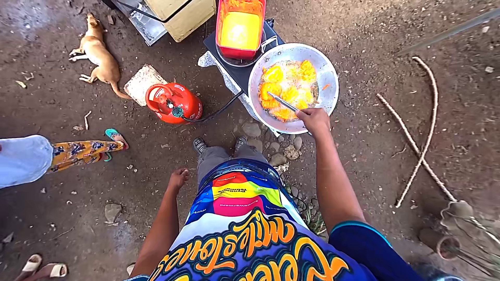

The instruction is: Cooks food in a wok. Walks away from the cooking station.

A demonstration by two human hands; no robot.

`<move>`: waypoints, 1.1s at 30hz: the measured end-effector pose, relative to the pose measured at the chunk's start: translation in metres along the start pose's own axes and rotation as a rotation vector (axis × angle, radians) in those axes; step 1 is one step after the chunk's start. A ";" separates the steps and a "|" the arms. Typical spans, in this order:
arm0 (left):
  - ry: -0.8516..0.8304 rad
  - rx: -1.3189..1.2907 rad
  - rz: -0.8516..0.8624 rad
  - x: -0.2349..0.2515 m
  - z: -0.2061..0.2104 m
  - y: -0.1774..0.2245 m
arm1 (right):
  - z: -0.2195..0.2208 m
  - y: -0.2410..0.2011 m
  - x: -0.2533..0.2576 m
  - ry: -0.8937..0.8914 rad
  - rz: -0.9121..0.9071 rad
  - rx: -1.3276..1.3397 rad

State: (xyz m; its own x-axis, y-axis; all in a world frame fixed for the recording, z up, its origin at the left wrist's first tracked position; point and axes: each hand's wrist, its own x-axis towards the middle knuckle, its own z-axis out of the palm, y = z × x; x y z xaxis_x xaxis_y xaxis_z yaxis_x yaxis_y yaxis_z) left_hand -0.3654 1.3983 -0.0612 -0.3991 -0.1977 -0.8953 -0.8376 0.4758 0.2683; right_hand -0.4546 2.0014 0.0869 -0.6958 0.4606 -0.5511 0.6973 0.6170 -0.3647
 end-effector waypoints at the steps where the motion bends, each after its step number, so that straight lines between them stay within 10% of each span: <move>1: 0.002 0.007 0.002 0.000 0.000 0.002 | 0.001 -0.004 -0.002 0.002 0.001 -0.034; 33: -0.004 0.032 0.009 0.002 -0.003 0.009 | -0.018 -0.003 0.009 0.035 0.022 0.000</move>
State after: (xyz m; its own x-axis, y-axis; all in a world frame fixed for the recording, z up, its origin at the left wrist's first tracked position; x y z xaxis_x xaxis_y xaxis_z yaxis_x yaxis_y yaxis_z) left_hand -0.3745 1.3999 -0.0592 -0.4048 -0.1901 -0.8944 -0.8217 0.5048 0.2646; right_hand -0.4660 2.0154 0.0959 -0.6862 0.4961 -0.5320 0.7123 0.6065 -0.3532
